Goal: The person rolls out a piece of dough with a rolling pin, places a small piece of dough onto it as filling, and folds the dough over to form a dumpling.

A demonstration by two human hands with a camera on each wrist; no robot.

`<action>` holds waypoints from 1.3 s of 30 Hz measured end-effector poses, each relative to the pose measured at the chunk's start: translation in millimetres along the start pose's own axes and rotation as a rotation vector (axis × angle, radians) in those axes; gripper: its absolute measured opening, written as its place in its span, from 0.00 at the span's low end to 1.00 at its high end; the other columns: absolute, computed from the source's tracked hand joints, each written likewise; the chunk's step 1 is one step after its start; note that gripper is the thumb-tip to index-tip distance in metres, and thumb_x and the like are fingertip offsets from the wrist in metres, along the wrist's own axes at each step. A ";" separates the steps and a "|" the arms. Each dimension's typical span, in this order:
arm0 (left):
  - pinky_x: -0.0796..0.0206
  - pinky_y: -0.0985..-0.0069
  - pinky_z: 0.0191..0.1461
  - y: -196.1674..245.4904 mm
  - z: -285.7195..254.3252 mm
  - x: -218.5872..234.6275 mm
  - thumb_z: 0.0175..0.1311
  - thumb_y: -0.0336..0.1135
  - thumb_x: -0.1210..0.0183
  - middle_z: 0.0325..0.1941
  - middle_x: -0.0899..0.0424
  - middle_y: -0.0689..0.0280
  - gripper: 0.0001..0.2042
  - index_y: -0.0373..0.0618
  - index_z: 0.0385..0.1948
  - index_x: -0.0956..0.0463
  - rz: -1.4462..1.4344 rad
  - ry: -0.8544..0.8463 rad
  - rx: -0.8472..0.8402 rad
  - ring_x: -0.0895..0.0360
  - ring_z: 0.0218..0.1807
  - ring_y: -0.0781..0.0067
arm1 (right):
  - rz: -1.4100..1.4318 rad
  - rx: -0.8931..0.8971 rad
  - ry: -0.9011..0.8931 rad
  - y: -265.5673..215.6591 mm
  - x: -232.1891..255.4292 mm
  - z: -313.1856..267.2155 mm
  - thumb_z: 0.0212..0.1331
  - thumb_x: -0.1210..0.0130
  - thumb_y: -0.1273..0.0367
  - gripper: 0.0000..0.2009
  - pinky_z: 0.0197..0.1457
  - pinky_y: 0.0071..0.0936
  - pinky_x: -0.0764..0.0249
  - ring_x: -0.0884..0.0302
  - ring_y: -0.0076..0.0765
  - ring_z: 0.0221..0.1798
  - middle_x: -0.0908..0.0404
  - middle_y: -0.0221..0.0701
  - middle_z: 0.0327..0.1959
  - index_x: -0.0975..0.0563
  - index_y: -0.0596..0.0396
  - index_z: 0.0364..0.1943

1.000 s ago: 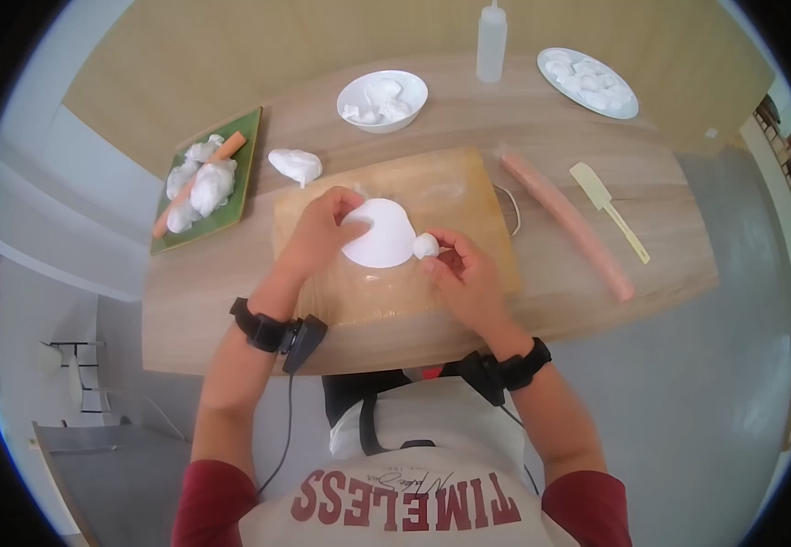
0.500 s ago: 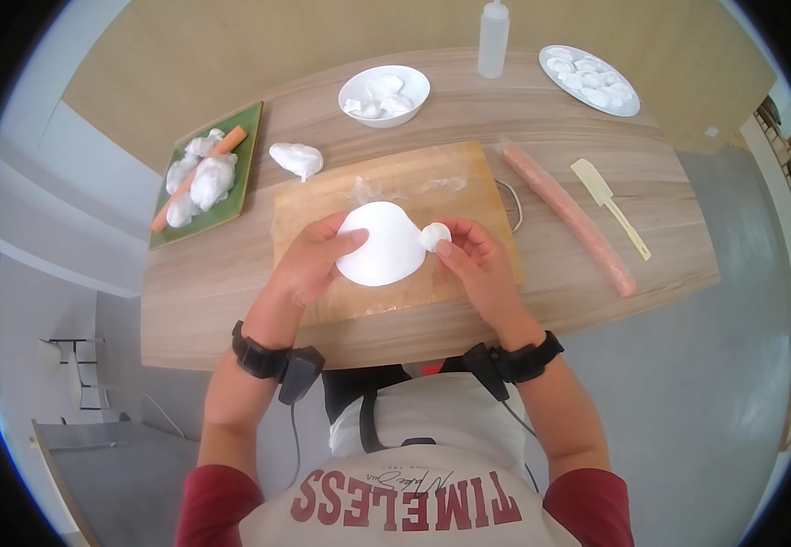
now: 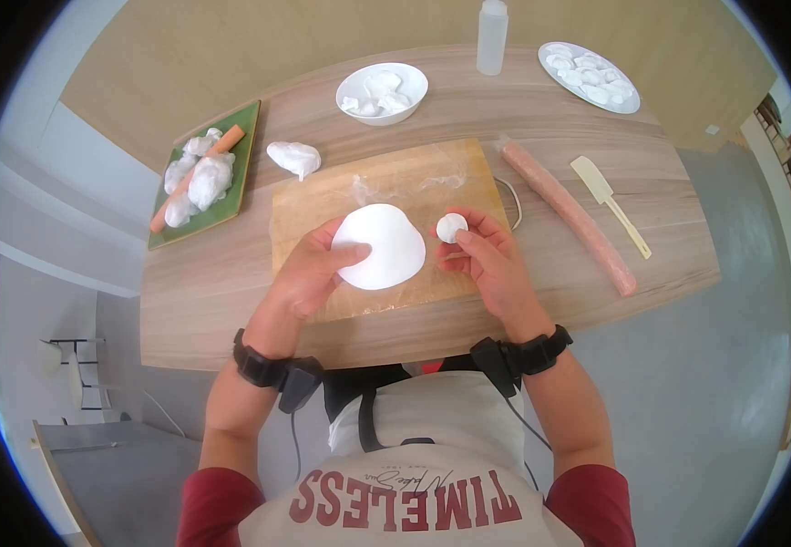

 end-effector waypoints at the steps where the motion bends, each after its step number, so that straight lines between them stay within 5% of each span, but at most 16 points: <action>1: 0.31 0.74 0.53 -0.5 -0.1 0.1 0.56 0.24 0.41 0.48 0.22 0.61 0.20 0.36 0.52 0.31 -0.004 0.011 0.008 0.24 0.48 0.72 | 0.005 0.002 -0.002 0.0 0.1 0.1 0.62 0.52 0.67 0.15 0.44 0.23 0.27 0.25 0.24 0.43 0.23 0.34 0.46 0.30 0.56 0.51; 11: 0.31 0.75 0.52 -4.3 0.1 0.1 0.56 0.25 0.41 0.47 0.21 0.62 0.19 0.36 0.51 0.30 -0.002 0.017 -0.023 0.23 0.47 0.73 | -0.016 0.016 -0.038 -3.5 -7.5 0.8 0.61 0.52 0.68 0.14 0.53 0.25 0.31 0.28 0.26 0.50 0.25 0.35 0.52 0.28 0.58 0.50; 13: 0.31 0.75 0.51 -6.1 0.8 0.2 0.56 0.26 0.41 0.47 0.21 0.61 0.19 0.36 0.51 0.30 0.005 0.011 -0.030 0.23 0.46 0.73 | -0.167 0.074 -0.171 -14.4 -28.0 -0.9 0.60 0.49 0.69 0.14 0.56 0.26 0.34 0.29 0.25 0.52 0.25 0.34 0.52 0.26 0.60 0.47; 16: 0.30 0.75 0.50 -4.0 -1.0 -3.7 0.56 0.29 0.40 0.46 0.21 0.61 0.18 0.37 0.50 0.29 -0.008 0.018 -0.046 0.23 0.45 0.73 | -0.368 -0.018 -0.215 -22.9 -47.0 -6.6 0.59 0.46 0.69 0.14 0.54 0.24 0.33 0.29 0.24 0.50 0.23 0.32 0.48 0.25 0.62 0.46; 22: 0.29 0.74 0.49 -9.5 -3.2 2.7 0.58 0.32 0.39 0.46 0.21 0.61 0.19 0.36 0.50 0.29 -0.017 0.032 -0.031 0.23 0.46 0.72 | -0.271 -0.022 -0.131 -15.6 -41.0 -2.2 0.58 0.43 0.69 0.15 0.50 0.21 0.30 0.26 0.23 0.45 0.21 0.30 0.42 0.25 0.62 0.48; 29: 0.30 0.72 0.52 -16.1 -4.4 5.6 0.59 0.31 0.41 0.47 0.22 0.62 0.18 0.36 0.50 0.29 -0.007 0.061 -0.048 0.24 0.48 0.70 | -0.336 -0.009 -0.103 -13.4 -38.3 -4.0 0.57 0.43 0.71 0.14 0.49 0.22 0.29 0.26 0.24 0.45 0.22 0.32 0.46 0.24 0.62 0.46; 35: 0.29 0.75 0.49 -18.4 -15.2 -7.0 0.63 0.36 0.46 0.47 0.23 0.62 0.18 0.38 0.52 0.33 -0.219 0.123 -0.027 0.25 0.49 0.74 | -0.458 0.080 -0.143 -12.6 -44.2 -4.3 0.56 0.42 0.70 0.14 0.49 0.23 0.30 0.27 0.28 0.47 0.33 0.35 0.58 0.24 0.56 0.46; 37: 0.29 0.75 0.48 -16.2 -20.5 -11.3 0.65 0.36 0.48 0.47 0.24 0.62 0.18 0.38 0.52 0.33 -0.232 0.154 -0.025 0.25 0.49 0.74 | -0.781 0.335 -0.111 -29.2 -50.0 -6.4 0.56 0.42 0.69 0.14 0.51 0.27 0.32 0.29 0.33 0.51 0.33 0.36 0.57 0.24 0.54 0.47; 39: 0.30 0.76 0.48 -16.5 -23.2 -10.8 0.66 0.36 0.50 0.48 0.24 0.63 0.17 0.38 0.53 0.34 -0.245 0.184 -0.023 0.26 0.49 0.75 | -0.817 0.400 -0.077 -36.5 -54.3 -9.2 0.55 0.42 0.68 0.15 0.52 0.29 0.33 0.29 0.34 0.51 0.32 0.36 0.55 0.24 0.55 0.47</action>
Point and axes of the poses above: each hand's wrist, its own z-axis towards the middle knuckle, its own x-axis out of the back of the hand, y = z × x, the point moved 7 cm from there along z, towards the middle knuckle
